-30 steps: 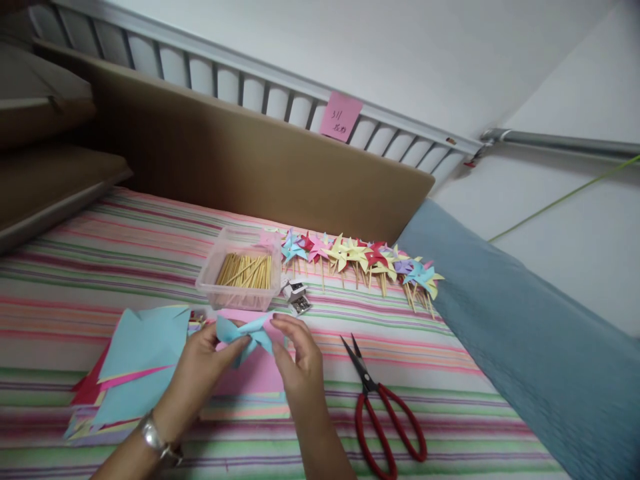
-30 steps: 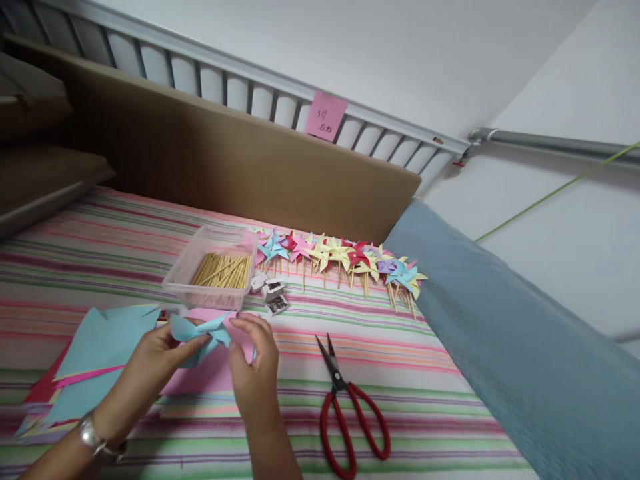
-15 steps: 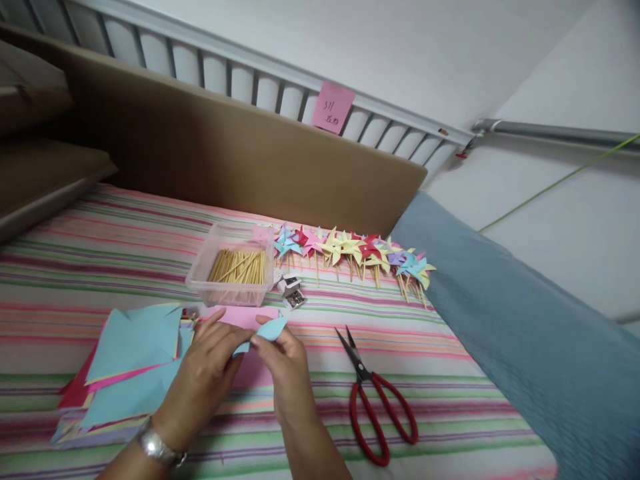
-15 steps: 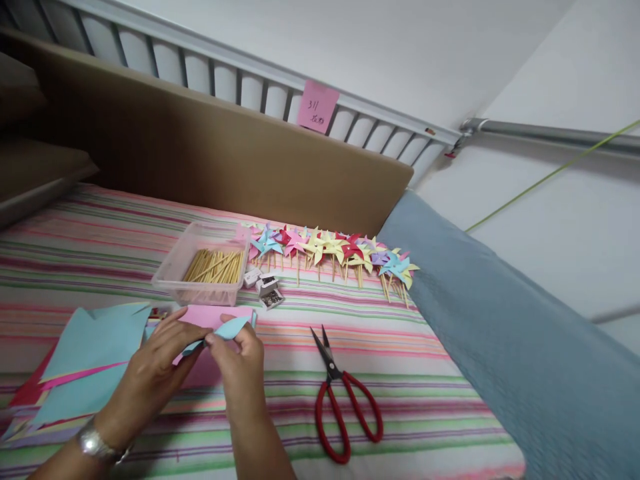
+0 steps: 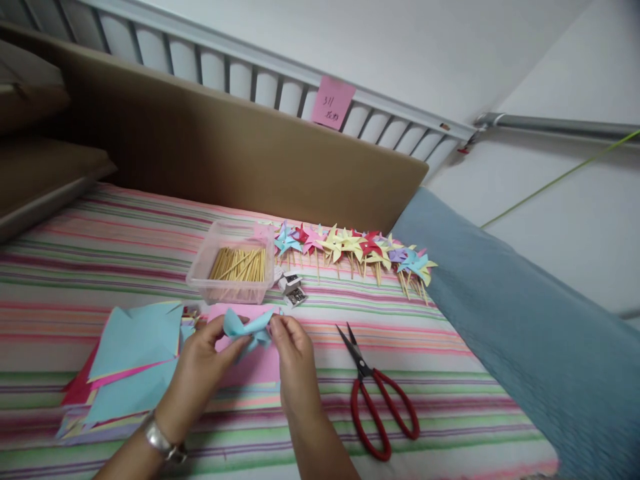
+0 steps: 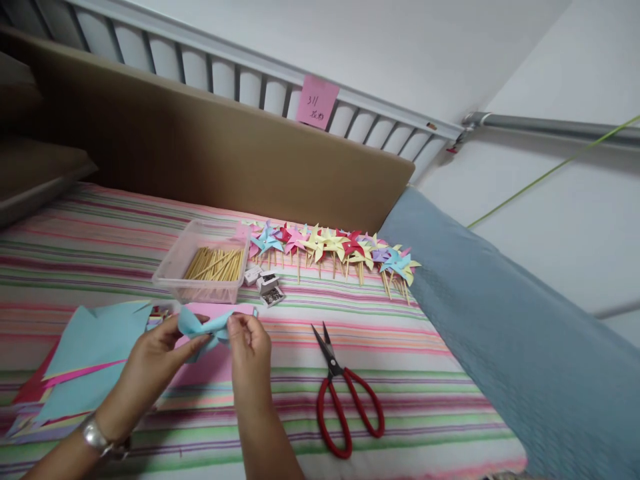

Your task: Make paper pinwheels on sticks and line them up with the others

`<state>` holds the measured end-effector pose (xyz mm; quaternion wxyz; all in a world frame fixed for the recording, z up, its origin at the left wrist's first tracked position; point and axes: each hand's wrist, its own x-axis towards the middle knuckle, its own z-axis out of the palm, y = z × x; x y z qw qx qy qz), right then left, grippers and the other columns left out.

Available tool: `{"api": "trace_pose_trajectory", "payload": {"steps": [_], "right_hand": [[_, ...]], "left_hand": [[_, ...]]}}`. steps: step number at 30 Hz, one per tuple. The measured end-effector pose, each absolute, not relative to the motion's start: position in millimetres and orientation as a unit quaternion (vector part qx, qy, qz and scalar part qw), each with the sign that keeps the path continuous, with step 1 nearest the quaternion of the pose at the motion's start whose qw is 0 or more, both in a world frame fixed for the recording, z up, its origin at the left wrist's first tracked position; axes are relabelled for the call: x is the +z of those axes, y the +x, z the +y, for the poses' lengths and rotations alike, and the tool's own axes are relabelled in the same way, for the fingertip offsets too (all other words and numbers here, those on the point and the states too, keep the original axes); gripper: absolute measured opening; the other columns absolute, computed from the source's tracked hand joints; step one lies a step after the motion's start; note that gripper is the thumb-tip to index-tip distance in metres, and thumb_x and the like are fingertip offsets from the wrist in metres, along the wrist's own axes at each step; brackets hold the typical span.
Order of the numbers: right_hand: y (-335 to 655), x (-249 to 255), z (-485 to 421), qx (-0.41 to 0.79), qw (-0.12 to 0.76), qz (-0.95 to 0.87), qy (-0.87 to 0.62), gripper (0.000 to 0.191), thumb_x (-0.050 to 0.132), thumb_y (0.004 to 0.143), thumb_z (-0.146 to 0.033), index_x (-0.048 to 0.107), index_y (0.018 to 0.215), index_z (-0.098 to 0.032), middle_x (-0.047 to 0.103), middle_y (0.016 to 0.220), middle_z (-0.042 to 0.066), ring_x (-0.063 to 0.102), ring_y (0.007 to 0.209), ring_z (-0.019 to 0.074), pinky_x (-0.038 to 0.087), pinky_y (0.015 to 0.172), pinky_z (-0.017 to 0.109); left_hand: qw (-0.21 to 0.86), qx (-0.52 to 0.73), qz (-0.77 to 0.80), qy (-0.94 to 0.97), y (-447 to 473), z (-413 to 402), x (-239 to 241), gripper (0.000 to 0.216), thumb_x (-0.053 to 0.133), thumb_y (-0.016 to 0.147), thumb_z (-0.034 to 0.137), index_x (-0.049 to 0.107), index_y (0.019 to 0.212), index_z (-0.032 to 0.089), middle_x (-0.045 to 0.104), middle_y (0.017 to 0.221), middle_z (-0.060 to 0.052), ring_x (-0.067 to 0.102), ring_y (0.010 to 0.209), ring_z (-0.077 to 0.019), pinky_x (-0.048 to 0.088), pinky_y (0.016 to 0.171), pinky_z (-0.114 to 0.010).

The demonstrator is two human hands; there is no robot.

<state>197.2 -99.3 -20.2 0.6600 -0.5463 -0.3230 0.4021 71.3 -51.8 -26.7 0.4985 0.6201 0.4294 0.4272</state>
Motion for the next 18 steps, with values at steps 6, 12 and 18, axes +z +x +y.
{"api": "trace_pose_trajectory", "payload": {"steps": [6, 12, 18], "right_hand": [[199.1, -19.2, -102.4, 0.340, 0.617, -0.413, -0.578, 0.025, 0.059, 0.074, -0.015, 0.065, 0.098, -0.017, 0.068, 0.101, 0.007, 0.061, 0.098, 0.0220, 0.047, 0.087, 0.034], [194.7, -20.5, -102.4, 0.261, 0.583, -0.489, -0.593, 0.034, 0.055, 0.073, -0.007, 0.067, 0.102, -0.020, 0.068, 0.100, 0.004, 0.062, 0.094, 0.0189, 0.048, 0.083, 0.028], [194.6, -17.9, -102.1, 0.223, 0.571, -0.523, -0.592, 0.027, 0.053, 0.077, -0.006, 0.070, 0.091, -0.020, 0.067, 0.088, 0.004, 0.062, 0.085, 0.0174, 0.048, 0.079, 0.028]], "left_hand": [[0.734, 0.419, 0.383, 0.374, 69.6, -42.9, -23.7, 0.025, 0.077, 0.062, 0.024, 0.069, 0.085, 0.018, 0.071, 0.074, -0.001, 0.062, 0.065, -0.0143, 0.046, 0.063, -0.024], [0.767, 0.401, 0.373, 0.333, 70.2, -46.5, -21.4, 0.020, 0.077, 0.062, 0.020, 0.071, 0.081, 0.017, 0.072, 0.071, -0.001, 0.062, 0.068, -0.0130, 0.046, 0.066, -0.022], [0.769, 0.397, 0.380, 0.327, 71.2, -47.3, -22.1, 0.018, 0.078, 0.061, 0.020, 0.071, 0.077, 0.016, 0.070, 0.066, 0.001, 0.060, 0.060, -0.0109, 0.044, 0.060, -0.020]]}}
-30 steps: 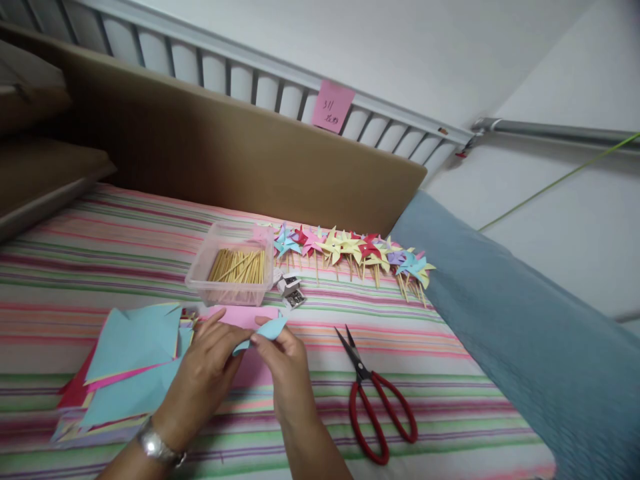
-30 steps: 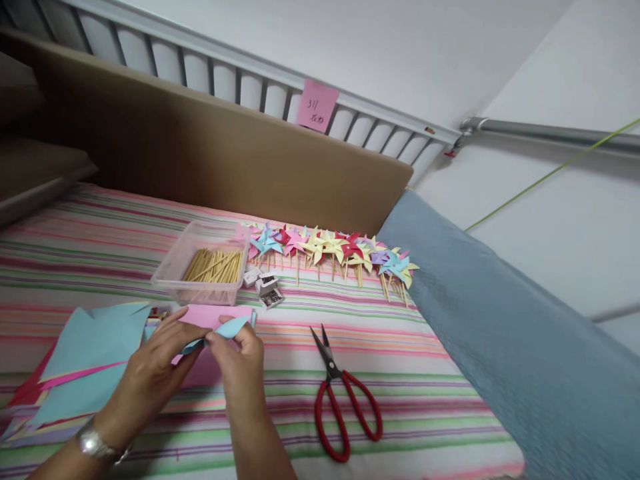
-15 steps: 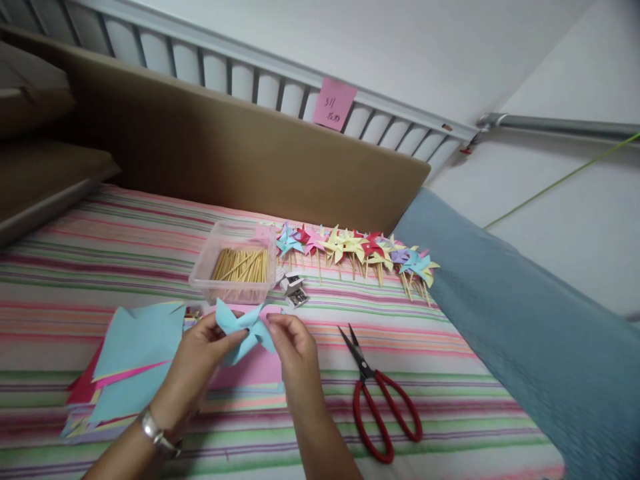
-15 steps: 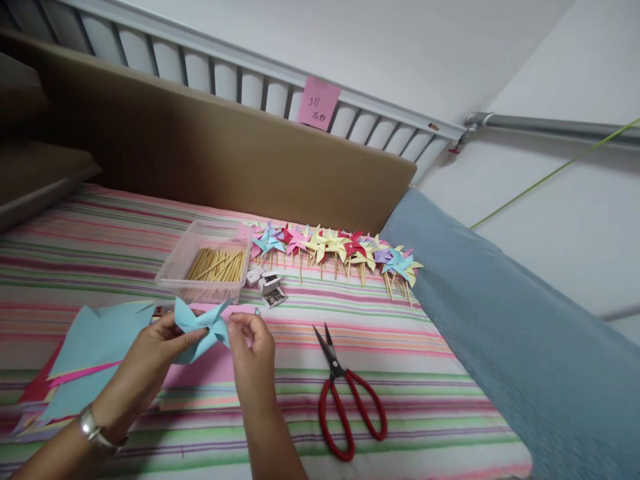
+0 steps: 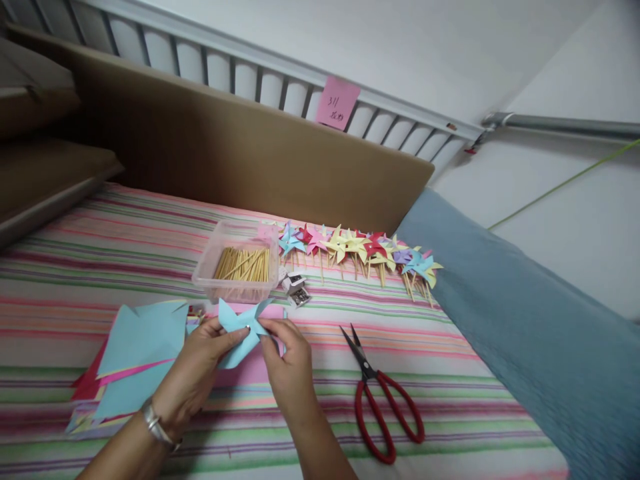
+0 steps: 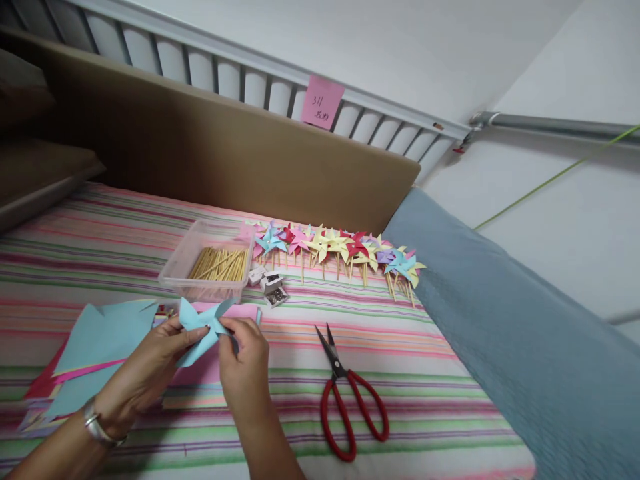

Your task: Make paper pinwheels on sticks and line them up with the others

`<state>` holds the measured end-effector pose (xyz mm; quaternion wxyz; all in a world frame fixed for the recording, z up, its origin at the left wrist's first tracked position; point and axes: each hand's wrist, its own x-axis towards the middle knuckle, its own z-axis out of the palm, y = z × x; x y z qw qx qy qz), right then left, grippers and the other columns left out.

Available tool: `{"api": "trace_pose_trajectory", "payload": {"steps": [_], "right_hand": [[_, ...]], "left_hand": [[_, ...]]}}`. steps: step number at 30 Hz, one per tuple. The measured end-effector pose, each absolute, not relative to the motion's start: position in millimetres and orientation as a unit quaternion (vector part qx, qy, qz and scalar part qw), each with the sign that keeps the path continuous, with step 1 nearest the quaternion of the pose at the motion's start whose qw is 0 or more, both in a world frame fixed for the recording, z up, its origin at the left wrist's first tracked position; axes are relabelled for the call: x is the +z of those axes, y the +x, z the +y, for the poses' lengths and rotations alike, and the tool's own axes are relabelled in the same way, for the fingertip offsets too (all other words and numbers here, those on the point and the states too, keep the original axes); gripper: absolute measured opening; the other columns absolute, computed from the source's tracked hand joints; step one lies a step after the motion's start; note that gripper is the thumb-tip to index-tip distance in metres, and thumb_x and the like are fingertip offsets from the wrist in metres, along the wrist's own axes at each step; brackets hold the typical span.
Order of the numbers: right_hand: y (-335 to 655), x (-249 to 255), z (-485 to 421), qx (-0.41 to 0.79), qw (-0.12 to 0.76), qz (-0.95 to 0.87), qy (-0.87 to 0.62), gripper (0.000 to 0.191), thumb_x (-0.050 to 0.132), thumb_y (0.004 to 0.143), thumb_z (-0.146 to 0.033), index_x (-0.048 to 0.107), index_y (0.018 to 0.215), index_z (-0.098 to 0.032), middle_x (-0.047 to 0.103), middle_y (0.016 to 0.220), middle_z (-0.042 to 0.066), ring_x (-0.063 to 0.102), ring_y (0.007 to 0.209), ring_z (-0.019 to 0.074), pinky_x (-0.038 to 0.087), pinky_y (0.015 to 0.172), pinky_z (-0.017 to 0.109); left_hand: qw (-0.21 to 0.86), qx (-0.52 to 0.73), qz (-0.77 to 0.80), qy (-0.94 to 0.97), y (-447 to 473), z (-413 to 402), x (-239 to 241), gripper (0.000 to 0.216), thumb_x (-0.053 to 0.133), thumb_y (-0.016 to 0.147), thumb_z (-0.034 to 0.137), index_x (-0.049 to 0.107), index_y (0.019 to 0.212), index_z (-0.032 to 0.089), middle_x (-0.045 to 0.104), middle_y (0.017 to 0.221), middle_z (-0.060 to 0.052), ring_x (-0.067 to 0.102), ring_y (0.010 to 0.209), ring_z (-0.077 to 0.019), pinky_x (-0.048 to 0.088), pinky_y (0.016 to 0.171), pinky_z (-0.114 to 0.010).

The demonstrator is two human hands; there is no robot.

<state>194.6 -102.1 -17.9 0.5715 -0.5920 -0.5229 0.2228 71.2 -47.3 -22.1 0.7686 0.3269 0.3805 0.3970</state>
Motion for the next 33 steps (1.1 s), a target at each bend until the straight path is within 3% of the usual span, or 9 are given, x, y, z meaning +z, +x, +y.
{"api": "trace_pose_trajectory", "payload": {"steps": [5, 9, 13, 16, 23, 26, 28, 33], "right_hand": [[195.2, -20.5, -101.9, 0.217, 0.572, -0.524, -0.592, 0.028, 0.052, 0.076, -0.005, 0.069, 0.092, -0.021, 0.067, 0.089, 0.004, 0.062, 0.086, 0.0176, 0.048, 0.080, 0.029], [196.7, -24.6, -103.1, 0.219, 0.593, -0.508, -0.585, 0.033, 0.053, 0.077, -0.007, 0.065, 0.103, -0.022, 0.066, 0.101, 0.005, 0.060, 0.094, 0.0184, 0.048, 0.085, 0.031], [195.2, -23.9, -105.7, 0.194, 0.598, -0.509, -0.588, 0.023, 0.055, 0.076, -0.009, 0.065, 0.093, -0.021, 0.063, 0.108, 0.006, 0.055, 0.106, 0.0210, 0.042, 0.094, 0.036], [193.4, -23.2, -105.2, 0.221, 0.601, -0.477, -0.603, 0.016, 0.058, 0.076, -0.015, 0.063, 0.091, -0.020, 0.064, 0.106, 0.007, 0.057, 0.104, 0.0220, 0.043, 0.092, 0.037], [198.2, -31.9, -101.7, 0.386, 0.661, -0.356, -0.535, 0.033, 0.063, 0.076, -0.031, 0.059, 0.107, -0.019, 0.067, 0.104, 0.009, 0.061, 0.098, 0.0244, 0.048, 0.085, 0.039], [199.8, -32.1, -103.9, 0.396, 0.636, -0.378, -0.544, 0.035, 0.066, 0.073, -0.034, 0.064, 0.106, -0.019, 0.067, 0.106, 0.009, 0.062, 0.096, 0.0254, 0.051, 0.079, 0.037], [201.2, -30.8, -105.5, 0.385, 0.617, -0.389, -0.566, 0.032, 0.067, 0.073, -0.033, 0.067, 0.102, -0.020, 0.069, 0.103, 0.008, 0.063, 0.093, 0.0253, 0.052, 0.078, 0.036], [206.8, -32.9, -108.3, 0.352, 0.595, -0.400, -0.601, 0.030, 0.068, 0.069, -0.029, 0.070, 0.098, -0.020, 0.070, 0.103, 0.008, 0.062, 0.097, 0.0261, 0.050, 0.085, 0.037]], "left_hand": [[0.784, 0.378, 0.369, 0.327, 72.2, -48.5, -17.4, 0.013, 0.075, 0.064, 0.020, 0.071, 0.076, 0.017, 0.072, 0.072, -0.001, 0.062, 0.068, -0.0125, 0.045, 0.070, -0.022], [0.792, 0.376, 0.358, 0.321, 71.5, -48.8, -16.8, 0.015, 0.073, 0.066, 0.020, 0.072, 0.081, 0.016, 0.073, 0.077, -0.003, 0.063, 0.076, -0.0156, 0.045, 0.076, -0.025], [0.786, 0.401, 0.361, 0.302, 70.0, -46.7, -18.4, 0.007, 0.073, 0.067, 0.019, 0.072, 0.074, 0.016, 0.072, 0.072, -0.001, 0.062, 0.069, -0.0125, 0.045, 0.070, -0.021], [0.788, 0.416, 0.353, 0.284, 69.8, -45.5, -17.6, 0.002, 0.073, 0.067, 0.018, 0.071, 0.068, 0.018, 0.071, 0.067, 0.001, 0.061, 0.066, -0.0108, 0.045, 0.067, -0.019], [0.794, 0.440, 0.313, 0.279, 72.0, -52.0, -10.3, 0.004, 0.072, 0.068, 0.020, 0.073, 0.071, 0.017, 0.072, 0.068, -0.001, 0.060, 0.065, -0.0124, 0.043, 0.066, -0.020], [0.799, 0.436, 0.302, 0.282, 75.4, -56.1, -10.4, 0.010, 0.071, 0.066, 0.021, 0.074, 0.075, 0.016, 0.072, 0.069, -0.004, 0.060, 0.064, -0.0141, 0.043, 0.068, -0.023], [0.801, 0.435, 0.303, 0.278, 77.7, -57.1, -12.6, 0.010, 0.073, 0.063, 0.021, 0.073, 0.070, 0.014, 0.070, 0.065, -0.004, 0.057, 0.058, -0.0133, 0.041, 0.062, -0.023], [0.810, 0.422, 0.299, 0.276, 79.5, -59.3, -17.9, 0.015, 0.076, 0.058, 0.020, 0.072, 0.069, 0.012, 0.066, 0.061, -0.003, 0.051, 0.054, -0.0108, 0.037, 0.055, -0.022]]}}
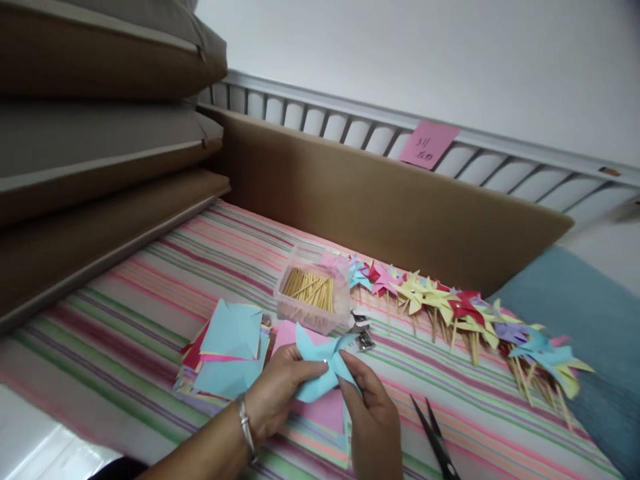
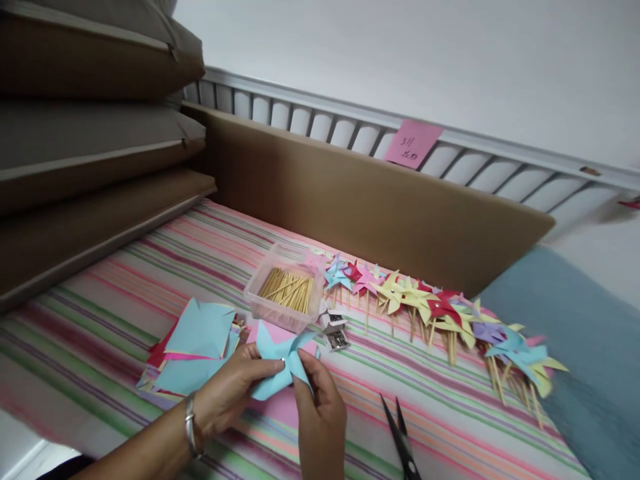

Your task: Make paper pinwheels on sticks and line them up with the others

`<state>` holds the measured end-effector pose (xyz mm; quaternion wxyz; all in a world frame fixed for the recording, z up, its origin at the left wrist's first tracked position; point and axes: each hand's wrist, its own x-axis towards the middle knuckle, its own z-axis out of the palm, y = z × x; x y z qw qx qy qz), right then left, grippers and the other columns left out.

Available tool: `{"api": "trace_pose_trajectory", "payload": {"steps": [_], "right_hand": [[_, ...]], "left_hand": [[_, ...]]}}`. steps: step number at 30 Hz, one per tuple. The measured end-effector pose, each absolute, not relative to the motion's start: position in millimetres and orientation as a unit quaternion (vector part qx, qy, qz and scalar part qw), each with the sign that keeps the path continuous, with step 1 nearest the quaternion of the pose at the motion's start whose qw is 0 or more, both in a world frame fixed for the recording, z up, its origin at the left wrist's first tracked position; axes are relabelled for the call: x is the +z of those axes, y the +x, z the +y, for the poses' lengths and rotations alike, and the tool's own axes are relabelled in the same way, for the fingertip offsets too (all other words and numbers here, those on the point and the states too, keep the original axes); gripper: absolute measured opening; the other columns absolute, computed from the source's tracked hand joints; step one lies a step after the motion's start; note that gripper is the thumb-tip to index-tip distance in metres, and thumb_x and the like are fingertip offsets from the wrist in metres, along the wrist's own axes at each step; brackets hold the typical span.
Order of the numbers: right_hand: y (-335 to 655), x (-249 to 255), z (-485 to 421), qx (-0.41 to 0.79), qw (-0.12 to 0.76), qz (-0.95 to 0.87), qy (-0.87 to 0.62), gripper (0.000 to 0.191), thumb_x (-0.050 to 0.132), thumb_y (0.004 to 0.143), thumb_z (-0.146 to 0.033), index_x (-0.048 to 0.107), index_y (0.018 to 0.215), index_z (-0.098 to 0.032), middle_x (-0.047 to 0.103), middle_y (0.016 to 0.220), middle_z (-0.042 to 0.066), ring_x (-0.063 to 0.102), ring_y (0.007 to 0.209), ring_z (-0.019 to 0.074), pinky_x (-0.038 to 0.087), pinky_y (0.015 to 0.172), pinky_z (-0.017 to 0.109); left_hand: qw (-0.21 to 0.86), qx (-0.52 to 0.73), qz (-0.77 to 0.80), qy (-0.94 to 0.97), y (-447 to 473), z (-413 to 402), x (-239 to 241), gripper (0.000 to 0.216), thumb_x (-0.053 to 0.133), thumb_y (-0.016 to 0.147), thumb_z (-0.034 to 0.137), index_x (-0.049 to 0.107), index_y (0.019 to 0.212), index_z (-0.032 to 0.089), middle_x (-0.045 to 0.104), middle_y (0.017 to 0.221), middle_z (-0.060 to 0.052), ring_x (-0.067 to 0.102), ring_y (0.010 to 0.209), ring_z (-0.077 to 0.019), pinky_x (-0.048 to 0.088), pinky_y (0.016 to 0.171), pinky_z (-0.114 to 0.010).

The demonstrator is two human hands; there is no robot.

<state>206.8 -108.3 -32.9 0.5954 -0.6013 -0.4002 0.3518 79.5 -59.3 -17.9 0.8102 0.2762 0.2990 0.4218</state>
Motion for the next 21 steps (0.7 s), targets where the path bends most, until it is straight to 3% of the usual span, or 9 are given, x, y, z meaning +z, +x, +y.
{"api": "trace_pose_trajectory", "payload": {"steps": [4, 8, 12, 17, 21], "right_hand": [[208.7, -36.6, -110.1, 0.362, 0.609, -0.396, -0.585, 0.032, 0.069, 0.068, -0.027, 0.069, 0.100, -0.023, 0.069, 0.105, 0.007, 0.062, 0.099, 0.0251, 0.050, 0.087, 0.036], [208.8, -29.9, -111.2, 0.387, 0.619, -0.408, -0.548, 0.035, 0.069, 0.071, -0.027, 0.065, 0.106, -0.025, 0.068, 0.108, 0.007, 0.062, 0.101, 0.0234, 0.051, 0.084, 0.033], [212.9, -24.1, -108.9, 0.373, 0.637, -0.387, -0.552, 0.036, 0.067, 0.074, -0.033, 0.062, 0.109, -0.022, 0.068, 0.094, 0.007, 0.064, 0.083, 0.0201, 0.053, 0.074, 0.032], [222.2, -36.7, -99.3, 0.350, 0.663, -0.337, -0.570, 0.032, 0.067, 0.073, -0.036, 0.064, 0.101, -0.019, 0.066, 0.081, 0.003, 0.058, 0.066, 0.0147, 0.051, 0.065, 0.030], [224.3, -47.9, -93.7, 0.360, 0.659, -0.324, -0.576, 0.030, 0.068, 0.072, -0.035, 0.065, 0.097, -0.019, 0.066, 0.079, 0.002, 0.057, 0.064, 0.0132, 0.050, 0.063, 0.027]], "left_hand": [[0.805, 0.412, 0.312, 0.292, 80.3, -62.2, -18.0, 0.015, 0.075, 0.059, 0.019, 0.072, 0.072, 0.012, 0.065, 0.061, -0.002, 0.050, 0.054, -0.0106, 0.036, 0.054, -0.022], [0.803, 0.420, 0.291, 0.305, 75.9, -56.9, -9.9, 0.012, 0.072, 0.064, 0.018, 0.072, 0.075, 0.014, 0.068, 0.069, -0.004, 0.057, 0.063, -0.0140, 0.043, 0.066, -0.026], [0.772, 0.467, 0.303, 0.306, 49.2, -34.1, 5.7, 0.002, 0.071, 0.066, 0.015, 0.070, 0.067, 0.014, 0.068, 0.064, -0.002, 0.061, 0.065, -0.0144, 0.047, 0.072, -0.026], [0.754, 0.532, 0.341, 0.177, 2.8, -4.5, 18.5, 0.009, 0.061, 0.072, 0.008, 0.068, 0.074, 0.014, 0.072, 0.073, -0.005, 0.067, 0.073, -0.0209, 0.055, 0.075, -0.037], [0.751, 0.568, 0.310, 0.128, -13.4, 0.3, 21.3, 0.018, 0.053, 0.076, 0.003, 0.066, 0.076, 0.016, 0.071, 0.072, -0.003, 0.068, 0.069, -0.0192, 0.057, 0.074, -0.037]]}}
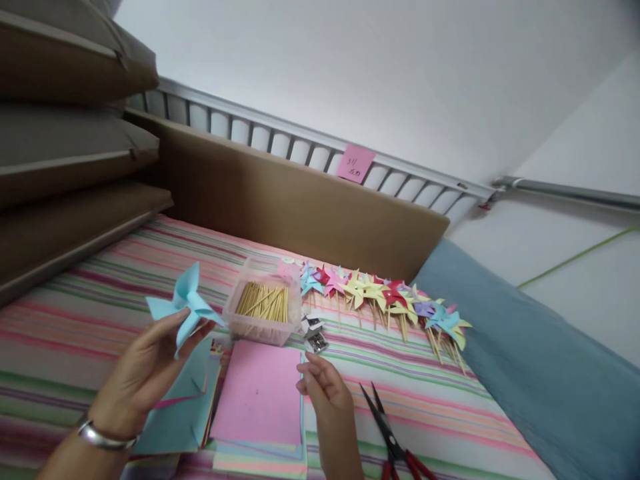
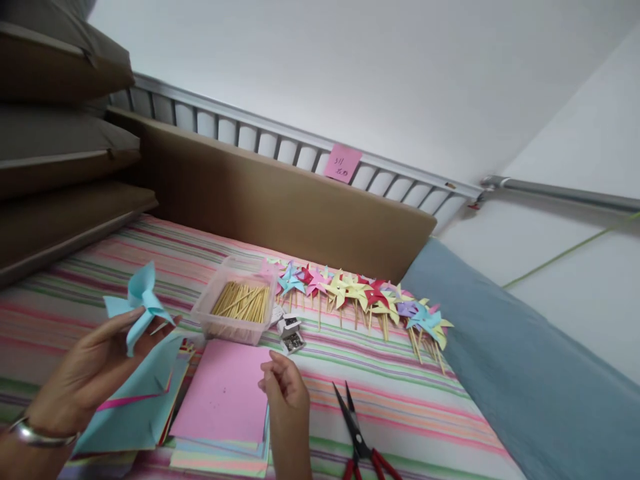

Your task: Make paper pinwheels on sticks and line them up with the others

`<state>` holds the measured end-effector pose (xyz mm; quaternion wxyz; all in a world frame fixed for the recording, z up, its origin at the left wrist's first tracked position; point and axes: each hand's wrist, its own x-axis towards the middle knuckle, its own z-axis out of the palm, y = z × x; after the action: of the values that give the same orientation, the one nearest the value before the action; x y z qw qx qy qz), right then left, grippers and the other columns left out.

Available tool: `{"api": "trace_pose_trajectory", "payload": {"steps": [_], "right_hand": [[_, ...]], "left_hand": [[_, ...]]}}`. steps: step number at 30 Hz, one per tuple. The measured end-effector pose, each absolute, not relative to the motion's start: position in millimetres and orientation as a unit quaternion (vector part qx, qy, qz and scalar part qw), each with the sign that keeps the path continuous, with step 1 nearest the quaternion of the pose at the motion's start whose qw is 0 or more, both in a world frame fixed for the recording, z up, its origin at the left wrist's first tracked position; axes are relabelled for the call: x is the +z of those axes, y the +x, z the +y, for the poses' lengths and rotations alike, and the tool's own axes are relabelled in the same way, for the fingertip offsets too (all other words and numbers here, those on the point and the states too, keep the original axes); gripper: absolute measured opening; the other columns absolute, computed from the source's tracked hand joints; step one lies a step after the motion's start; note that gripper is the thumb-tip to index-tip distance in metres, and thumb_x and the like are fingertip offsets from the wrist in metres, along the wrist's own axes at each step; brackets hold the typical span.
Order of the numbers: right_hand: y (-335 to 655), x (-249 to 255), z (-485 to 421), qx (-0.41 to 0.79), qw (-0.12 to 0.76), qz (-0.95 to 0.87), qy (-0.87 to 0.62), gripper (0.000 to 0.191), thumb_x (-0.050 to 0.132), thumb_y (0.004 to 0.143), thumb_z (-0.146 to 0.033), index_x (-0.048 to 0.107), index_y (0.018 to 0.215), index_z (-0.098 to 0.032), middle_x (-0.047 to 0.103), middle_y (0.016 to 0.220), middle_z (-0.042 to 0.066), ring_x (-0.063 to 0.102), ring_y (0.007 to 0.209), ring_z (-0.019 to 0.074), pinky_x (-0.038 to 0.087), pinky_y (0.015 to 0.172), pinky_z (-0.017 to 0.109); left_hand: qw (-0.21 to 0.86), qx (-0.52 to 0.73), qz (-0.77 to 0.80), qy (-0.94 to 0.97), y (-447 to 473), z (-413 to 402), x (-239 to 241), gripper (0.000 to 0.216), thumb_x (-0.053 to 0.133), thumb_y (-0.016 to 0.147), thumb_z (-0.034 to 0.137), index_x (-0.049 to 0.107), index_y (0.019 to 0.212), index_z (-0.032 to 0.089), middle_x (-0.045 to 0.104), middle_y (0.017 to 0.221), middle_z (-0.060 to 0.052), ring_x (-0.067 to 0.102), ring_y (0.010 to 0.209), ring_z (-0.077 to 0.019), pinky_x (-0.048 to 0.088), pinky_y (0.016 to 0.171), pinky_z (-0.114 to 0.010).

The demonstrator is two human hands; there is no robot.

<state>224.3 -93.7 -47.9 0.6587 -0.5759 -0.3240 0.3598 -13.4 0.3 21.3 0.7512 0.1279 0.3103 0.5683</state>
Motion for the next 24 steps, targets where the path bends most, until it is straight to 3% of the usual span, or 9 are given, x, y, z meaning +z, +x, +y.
{"api": "trace_pose_trajectory", "payload": {"steps": [7, 14, 17, 21, 24], "right_hand": [[206.0, -40.2, -102.9, 0.375, 0.624, -0.350, -0.589, 0.028, 0.070, 0.068, -0.032, 0.067, 0.092, -0.017, 0.066, 0.079, 0.004, 0.059, 0.065, 0.0155, 0.050, 0.064, 0.029], [180.2, -16.8, -118.1, 0.356, 0.642, -0.385, -0.559, 0.041, 0.069, 0.071, -0.035, 0.063, 0.108, -0.020, 0.066, 0.107, 0.011, 0.062, 0.091, 0.0230, 0.049, 0.080, 0.035], [184.3, -5.9, -122.6, 0.327, 0.636, -0.400, -0.573, 0.040, 0.069, 0.071, -0.036, 0.064, 0.106, -0.019, 0.066, 0.108, 0.013, 0.063, 0.093, 0.0249, 0.049, 0.083, 0.038], [197.2, 20.4, -116.3, 0.269, 0.571, -0.454, -0.629, 0.032, 0.064, 0.076, -0.032, 0.065, 0.103, -0.015, 0.070, 0.098, 0.013, 0.065, 0.091, 0.0255, 0.051, 0.082, 0.039], [201.2, 45.7, -88.1, 0.178, 0.448, -0.577, -0.659, 0.028, 0.055, 0.081, -0.026, 0.065, 0.105, -0.014, 0.070, 0.096, 0.012, 0.066, 0.089, 0.0234, 0.052, 0.080, 0.036]], "left_hand": [[0.772, 0.534, 0.310, 0.153, 1.6, -15.5, 23.8, 0.015, 0.056, 0.074, 0.001, 0.068, 0.072, 0.010, 0.071, 0.071, -0.007, 0.067, 0.069, -0.0191, 0.055, 0.074, -0.035], [0.817, 0.457, 0.246, 0.251, 38.3, -39.4, 10.5, 0.004, 0.071, 0.069, 0.011, 0.068, 0.066, 0.013, 0.069, 0.068, -0.002, 0.063, 0.066, -0.0127, 0.050, 0.065, -0.022], [0.806, 0.467, 0.255, 0.259, 31.6, -32.1, 11.3, 0.005, 0.071, 0.069, 0.013, 0.068, 0.065, 0.011, 0.069, 0.066, -0.004, 0.062, 0.064, -0.0132, 0.051, 0.063, -0.021], [0.767, 0.551, 0.268, 0.192, -0.8, -11.5, 17.1, 0.009, 0.064, 0.072, 0.005, 0.068, 0.068, 0.011, 0.071, 0.074, -0.006, 0.065, 0.070, -0.0150, 0.055, 0.066, -0.024], [0.731, 0.616, 0.272, 0.106, -24.1, -0.5, 20.4, 0.021, 0.056, 0.076, 0.001, 0.065, 0.063, 0.013, 0.070, 0.073, -0.003, 0.065, 0.065, -0.0127, 0.057, 0.062, -0.023]]}}
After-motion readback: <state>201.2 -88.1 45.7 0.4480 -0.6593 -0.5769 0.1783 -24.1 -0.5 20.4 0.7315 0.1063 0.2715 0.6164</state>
